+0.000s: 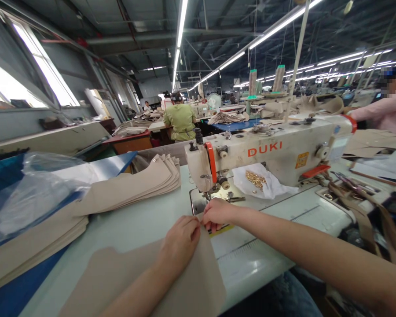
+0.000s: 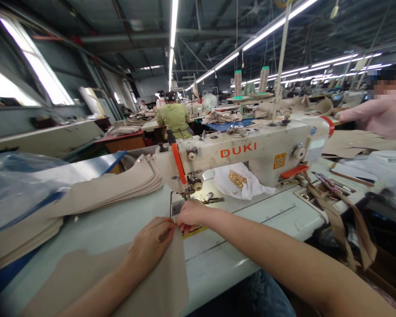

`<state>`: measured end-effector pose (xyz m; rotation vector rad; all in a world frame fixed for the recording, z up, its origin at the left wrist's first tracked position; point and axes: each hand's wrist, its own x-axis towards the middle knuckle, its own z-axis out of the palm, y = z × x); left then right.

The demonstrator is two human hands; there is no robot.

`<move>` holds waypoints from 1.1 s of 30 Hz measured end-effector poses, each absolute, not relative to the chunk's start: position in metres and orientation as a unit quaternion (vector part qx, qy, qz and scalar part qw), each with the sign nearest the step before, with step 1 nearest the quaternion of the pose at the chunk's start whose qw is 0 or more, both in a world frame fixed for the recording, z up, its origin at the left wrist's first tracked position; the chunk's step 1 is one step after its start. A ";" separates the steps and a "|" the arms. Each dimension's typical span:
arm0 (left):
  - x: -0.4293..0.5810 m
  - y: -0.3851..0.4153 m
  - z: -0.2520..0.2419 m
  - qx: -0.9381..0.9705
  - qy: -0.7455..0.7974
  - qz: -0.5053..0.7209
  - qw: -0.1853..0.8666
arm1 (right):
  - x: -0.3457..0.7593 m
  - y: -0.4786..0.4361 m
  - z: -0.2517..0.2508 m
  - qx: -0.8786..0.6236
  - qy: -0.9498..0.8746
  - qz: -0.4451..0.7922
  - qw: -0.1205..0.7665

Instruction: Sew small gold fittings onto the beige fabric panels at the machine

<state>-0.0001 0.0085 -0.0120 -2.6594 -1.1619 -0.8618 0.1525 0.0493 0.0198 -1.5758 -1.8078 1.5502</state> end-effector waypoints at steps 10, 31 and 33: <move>0.001 0.011 -0.012 -0.866 -0.406 -0.287 0.043 | 0.182 0.034 0.002 -0.505 -0.780 0.280 0.239; 0.001 0.012 -0.013 -0.869 -0.395 -0.297 0.003 | 0.196 0.022 -0.007 -0.291 -0.942 -0.036 0.164; 0.001 0.012 -0.013 -0.870 -0.397 -0.294 0.001 | 0.202 0.020 -0.004 -0.272 -0.950 -0.052 0.144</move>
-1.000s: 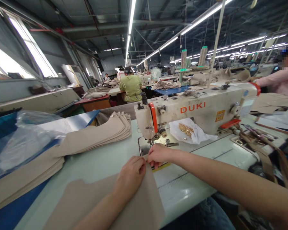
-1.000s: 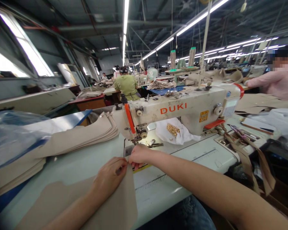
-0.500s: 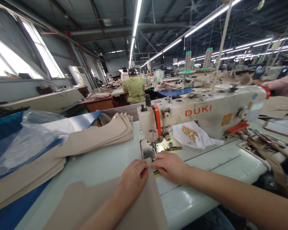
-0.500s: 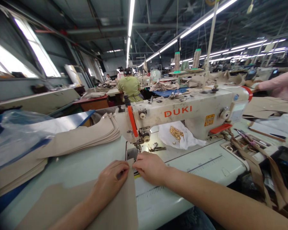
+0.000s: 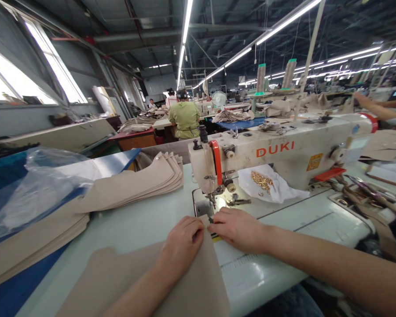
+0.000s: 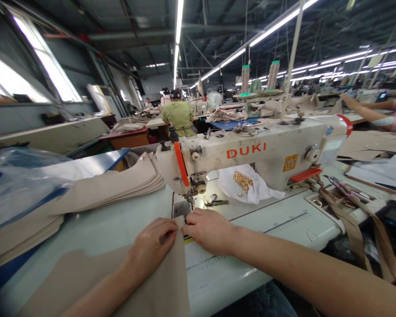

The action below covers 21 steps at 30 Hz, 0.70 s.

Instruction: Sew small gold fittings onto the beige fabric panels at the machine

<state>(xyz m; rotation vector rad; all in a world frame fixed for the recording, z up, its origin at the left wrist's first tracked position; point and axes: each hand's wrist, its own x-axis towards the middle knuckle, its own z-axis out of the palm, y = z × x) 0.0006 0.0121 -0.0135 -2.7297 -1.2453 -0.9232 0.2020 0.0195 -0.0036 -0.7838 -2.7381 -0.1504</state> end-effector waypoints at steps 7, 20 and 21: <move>0.001 0.012 -0.014 -0.866 -0.397 -0.303 0.002 | 0.218 -0.006 0.008 -0.194 -0.972 -0.058 0.117; 0.000 0.010 -0.016 -0.864 -0.406 -0.298 -0.013 | 0.221 -0.007 0.010 -0.193 -0.973 -0.037 0.118; 0.001 0.010 -0.016 -0.864 -0.406 -0.297 -0.012 | 0.222 -0.009 0.011 -0.188 -0.975 -0.037 0.115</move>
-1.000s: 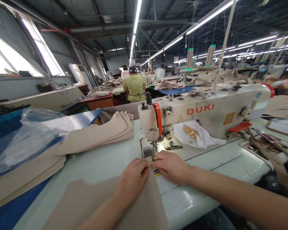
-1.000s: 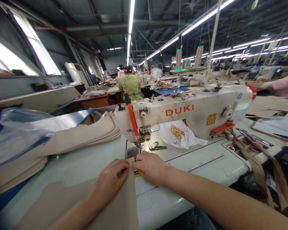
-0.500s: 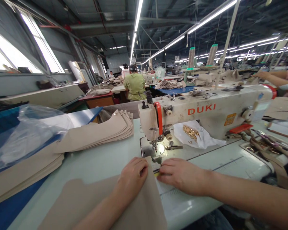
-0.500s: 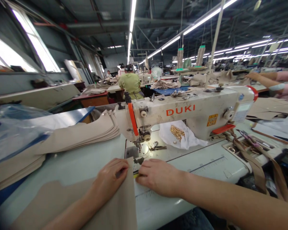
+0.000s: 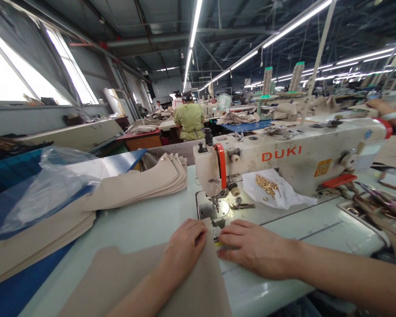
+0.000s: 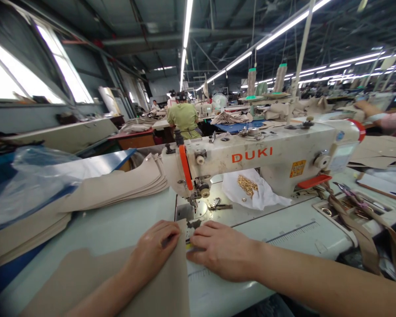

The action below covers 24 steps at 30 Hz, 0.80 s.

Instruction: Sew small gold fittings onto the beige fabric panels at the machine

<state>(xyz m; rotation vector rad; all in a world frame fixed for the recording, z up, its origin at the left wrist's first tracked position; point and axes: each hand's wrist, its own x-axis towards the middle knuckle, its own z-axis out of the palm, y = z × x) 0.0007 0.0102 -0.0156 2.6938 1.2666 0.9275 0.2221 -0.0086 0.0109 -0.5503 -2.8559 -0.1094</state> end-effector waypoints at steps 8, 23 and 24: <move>0.001 0.010 -0.013 0.867 0.403 0.292 0.011 | 0.198 -0.005 0.000 -0.206 -0.960 -0.033 0.186; 0.000 0.011 -0.017 0.871 0.391 0.297 0.001 | 0.193 0.003 -0.020 -0.198 -0.956 0.000 0.214; 0.001 0.011 -0.016 0.872 0.390 0.296 0.002 | 0.193 0.003 -0.020 -0.198 -0.957 0.003 0.214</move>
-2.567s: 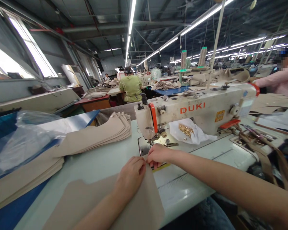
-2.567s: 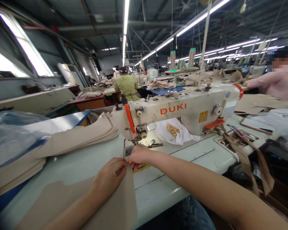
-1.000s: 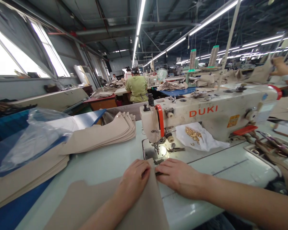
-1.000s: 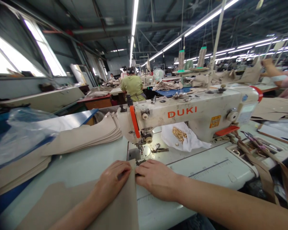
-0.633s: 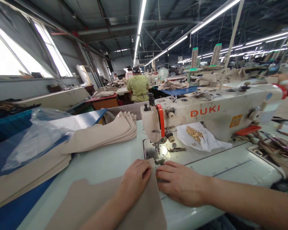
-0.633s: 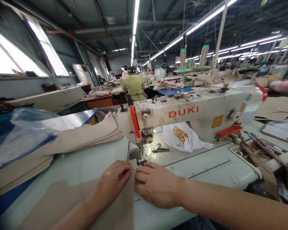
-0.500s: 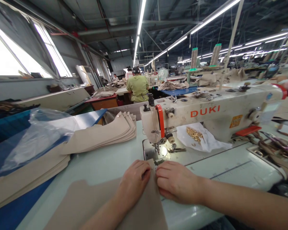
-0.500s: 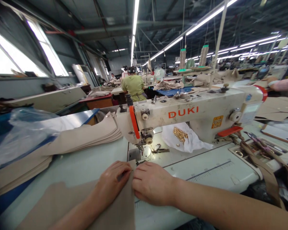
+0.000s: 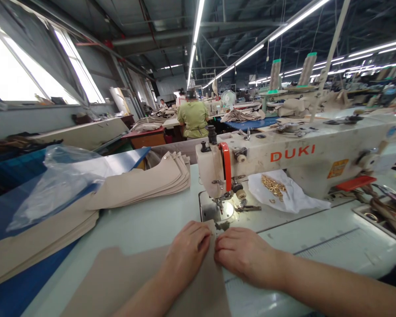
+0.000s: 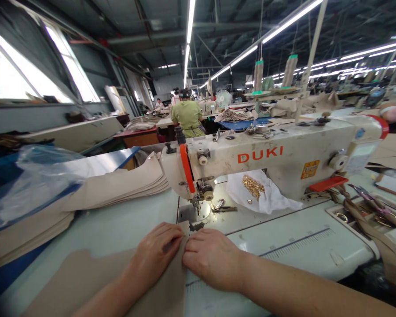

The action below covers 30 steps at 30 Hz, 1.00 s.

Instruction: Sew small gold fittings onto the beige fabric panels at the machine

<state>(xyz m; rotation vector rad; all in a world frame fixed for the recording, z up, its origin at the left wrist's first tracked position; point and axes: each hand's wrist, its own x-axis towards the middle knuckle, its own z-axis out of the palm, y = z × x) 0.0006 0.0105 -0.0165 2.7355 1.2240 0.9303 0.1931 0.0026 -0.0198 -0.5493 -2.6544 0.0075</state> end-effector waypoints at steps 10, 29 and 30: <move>0.002 0.013 -0.018 0.874 0.381 0.303 -0.002 | 0.193 0.003 -0.020 -0.202 -0.957 -0.004 0.210; 0.000 0.009 -0.019 0.874 0.394 0.285 0.016 | 0.189 0.004 -0.014 -0.234 -0.949 -0.075 0.197; -0.001 0.009 -0.020 0.873 0.395 0.284 0.019 | 0.188 0.004 -0.013 -0.238 -0.949 -0.075 0.193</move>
